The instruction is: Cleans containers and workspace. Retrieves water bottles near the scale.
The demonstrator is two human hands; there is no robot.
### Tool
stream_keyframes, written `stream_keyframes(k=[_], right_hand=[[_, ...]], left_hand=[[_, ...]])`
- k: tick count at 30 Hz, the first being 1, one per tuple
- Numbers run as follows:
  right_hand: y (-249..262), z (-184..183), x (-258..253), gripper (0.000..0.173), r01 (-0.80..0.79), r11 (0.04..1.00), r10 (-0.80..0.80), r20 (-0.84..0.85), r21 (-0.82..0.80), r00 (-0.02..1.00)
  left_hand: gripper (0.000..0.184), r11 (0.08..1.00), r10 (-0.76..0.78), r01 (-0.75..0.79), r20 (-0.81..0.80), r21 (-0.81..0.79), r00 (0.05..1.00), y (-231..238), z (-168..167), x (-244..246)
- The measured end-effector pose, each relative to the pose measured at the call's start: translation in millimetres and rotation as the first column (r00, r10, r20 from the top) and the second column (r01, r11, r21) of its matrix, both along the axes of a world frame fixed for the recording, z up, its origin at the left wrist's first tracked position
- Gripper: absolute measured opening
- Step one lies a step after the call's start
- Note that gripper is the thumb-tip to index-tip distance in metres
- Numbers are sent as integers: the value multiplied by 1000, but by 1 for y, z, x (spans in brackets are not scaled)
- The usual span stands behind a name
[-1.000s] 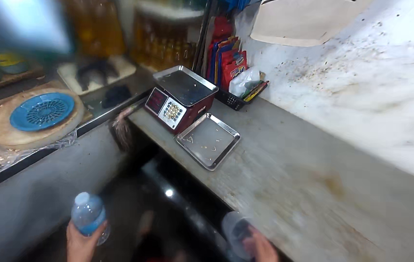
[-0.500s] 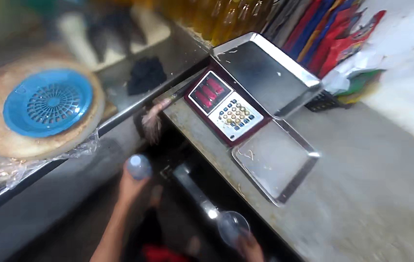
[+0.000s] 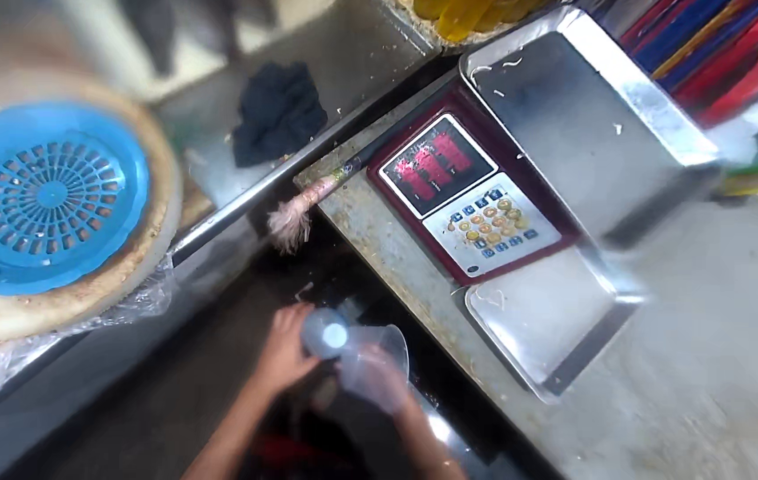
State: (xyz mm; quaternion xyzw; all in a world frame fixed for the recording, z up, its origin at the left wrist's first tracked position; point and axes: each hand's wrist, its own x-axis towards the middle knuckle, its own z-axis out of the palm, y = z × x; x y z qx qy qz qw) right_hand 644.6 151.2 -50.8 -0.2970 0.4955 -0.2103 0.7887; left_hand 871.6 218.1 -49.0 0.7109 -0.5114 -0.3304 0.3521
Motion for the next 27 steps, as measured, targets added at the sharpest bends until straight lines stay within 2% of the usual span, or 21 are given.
stream_keyframes(k=[2, 4, 7, 9, 12, 15, 17, 20, 23, 25, 26, 27], right_hand=[[4, -16, 12, 38, -56, 994, 51, 61, 91, 997], [6, -17, 27, 35, -106, 983, 102, 30, 150, 994], [4, -3, 55, 31, -235, 958, 248, -62, 168, 967], [0, -6, 60, 29, -306, 943, 321, -106, 132, 941], [-6, -14, 29, 30, -296, 955, 291, -248, 21, 924], [-10, -23, -36, 35, -183, 978, 121, -436, -103, 892], [-15, -29, -81, 44, -119, 984, 26, -559, -130, 829], [-22, -52, -130, 29, -15, 986, -113, -729, -166, 675], [-31, -84, -162, 33, -143, 988, 34, -830, -56, 557], [-44, -66, -143, 39, -283, 952, 228, -881, 114, 414], [-53, -51, -128, 40, -273, 951, 251, -878, 146, 408], [-55, -48, -122, 39, -220, 972, 175, -875, 81, 452]], left_hand=[[110, 995, 74, -66, -115, 71, 991, 13, 3, 0], [118, 986, 136, -113, -206, 121, 969, 25, 3, 13], [101, 980, 89, -63, -131, 189, 987, 32, -1, 37], [93, 965, 55, -40, -52, 260, 997, 26, -15, 50], [94, 933, 40, -64, 73, 354, 997, 1, -61, 67], [96, 869, -14, 1, 23, 494, 1000, -45, -120, 76], [95, 843, -65, 60, -10, 534, 998, -81, -165, 73], [95, 817, -53, 57, -23, 573, 998, -129, -232, 57], [91, 763, 11, -7, -3, 646, 1000, -172, -275, 36], [87, 689, 3, 40, -59, 724, 998, -193, -288, 23], [86, 669, 8, 68, -98, 740, 995, -201, -304, 15], [87, 737, 25, 21, -58, 676, 998, -202, -341, 5]])
